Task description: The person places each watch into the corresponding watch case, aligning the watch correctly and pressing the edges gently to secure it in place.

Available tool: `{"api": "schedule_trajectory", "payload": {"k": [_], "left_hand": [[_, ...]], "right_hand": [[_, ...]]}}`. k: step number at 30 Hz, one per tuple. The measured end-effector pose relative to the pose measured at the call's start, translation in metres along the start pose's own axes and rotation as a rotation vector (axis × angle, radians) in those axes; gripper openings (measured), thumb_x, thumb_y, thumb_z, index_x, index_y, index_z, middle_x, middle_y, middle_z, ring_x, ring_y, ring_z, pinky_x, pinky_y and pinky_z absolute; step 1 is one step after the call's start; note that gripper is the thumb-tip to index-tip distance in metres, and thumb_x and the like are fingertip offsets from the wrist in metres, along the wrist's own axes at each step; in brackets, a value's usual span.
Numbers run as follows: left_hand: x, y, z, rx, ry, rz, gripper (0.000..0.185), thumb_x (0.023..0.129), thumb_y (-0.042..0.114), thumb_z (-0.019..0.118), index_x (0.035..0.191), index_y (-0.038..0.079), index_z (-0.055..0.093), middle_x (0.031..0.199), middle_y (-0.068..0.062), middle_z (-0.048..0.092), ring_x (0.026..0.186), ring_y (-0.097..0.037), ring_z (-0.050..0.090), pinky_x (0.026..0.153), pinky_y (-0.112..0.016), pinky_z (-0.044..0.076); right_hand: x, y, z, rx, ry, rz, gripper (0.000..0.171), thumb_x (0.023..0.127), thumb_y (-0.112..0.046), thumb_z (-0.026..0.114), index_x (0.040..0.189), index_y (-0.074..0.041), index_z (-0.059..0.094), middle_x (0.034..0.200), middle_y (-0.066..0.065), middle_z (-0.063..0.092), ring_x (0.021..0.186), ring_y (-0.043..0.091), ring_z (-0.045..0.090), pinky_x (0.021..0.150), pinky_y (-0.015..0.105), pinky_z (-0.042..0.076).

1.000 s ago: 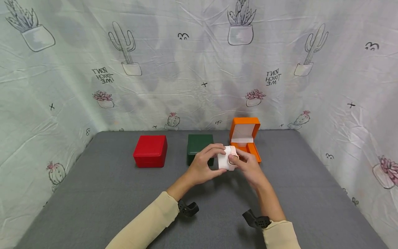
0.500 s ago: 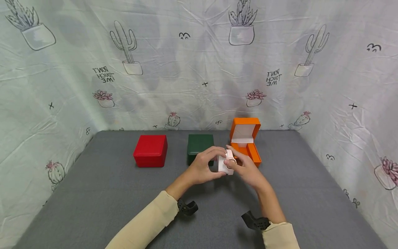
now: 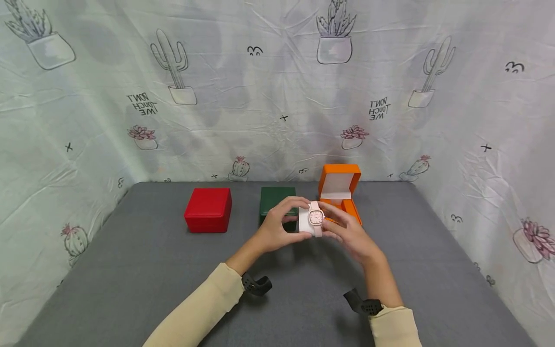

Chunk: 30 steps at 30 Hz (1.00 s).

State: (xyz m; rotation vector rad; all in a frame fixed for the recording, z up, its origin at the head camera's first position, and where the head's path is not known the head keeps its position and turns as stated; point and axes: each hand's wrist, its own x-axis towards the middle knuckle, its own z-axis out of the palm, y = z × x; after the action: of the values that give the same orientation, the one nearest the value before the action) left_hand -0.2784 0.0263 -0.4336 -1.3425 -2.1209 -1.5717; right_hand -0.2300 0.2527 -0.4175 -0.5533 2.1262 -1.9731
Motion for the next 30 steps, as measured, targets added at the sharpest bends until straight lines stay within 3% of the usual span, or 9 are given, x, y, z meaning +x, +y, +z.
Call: {"api": "schedule_trajectory", "payload": {"k": [5,13,22,30], "left_hand": [[0.001,0.001,-0.004,-0.118,-0.033,-0.037,0.06,0.075,0.012,0.083,0.128,0.015,0.053,0.137,-0.004,0.05,0.125,-0.015,0.052,0.09,-0.025,0.055],[0.0,0.003,-0.012,-0.27,-0.107,-0.06,0.049,0.081,0.001,0.074,0.125,0.005,0.055,0.143,-0.013,0.047,0.129,-0.022,0.049,0.098,-0.033,0.051],[0.001,0.006,-0.01,-0.259,-0.104,-0.077,0.045,0.081,0.002,0.075,0.123,0.006,0.057,0.143,-0.009,0.048,0.131,-0.019,0.049,0.096,-0.028,0.052],[0.001,0.004,-0.008,-0.217,-0.148,-0.115,0.056,0.083,0.005,0.074,0.134,0.01,0.051,0.144,-0.007,0.047,0.131,-0.024,0.048,0.098,-0.029,0.051]], "right_hand": [[-0.001,0.0,-0.004,-0.027,-0.053,-0.042,0.068,0.095,0.0,0.055,0.153,-0.016,0.025,0.148,0.009,0.033,0.11,0.014,0.061,0.089,0.026,0.055],[-0.002,-0.001,-0.002,-0.054,-0.011,-0.056,0.071,0.09,0.002,0.063,0.151,-0.008,0.028,0.148,-0.001,0.034,0.108,0.012,0.063,0.085,0.025,0.056],[0.002,0.006,-0.003,-0.033,0.004,-0.045,0.074,0.087,0.005,0.065,0.15,-0.005,0.026,0.144,-0.001,0.037,0.108,0.014,0.064,0.083,0.026,0.057],[0.004,0.004,0.002,-0.048,0.012,-0.014,0.072,0.086,0.002,0.067,0.148,-0.008,0.031,0.142,0.001,0.038,0.108,0.017,0.065,0.084,0.028,0.057]]}}
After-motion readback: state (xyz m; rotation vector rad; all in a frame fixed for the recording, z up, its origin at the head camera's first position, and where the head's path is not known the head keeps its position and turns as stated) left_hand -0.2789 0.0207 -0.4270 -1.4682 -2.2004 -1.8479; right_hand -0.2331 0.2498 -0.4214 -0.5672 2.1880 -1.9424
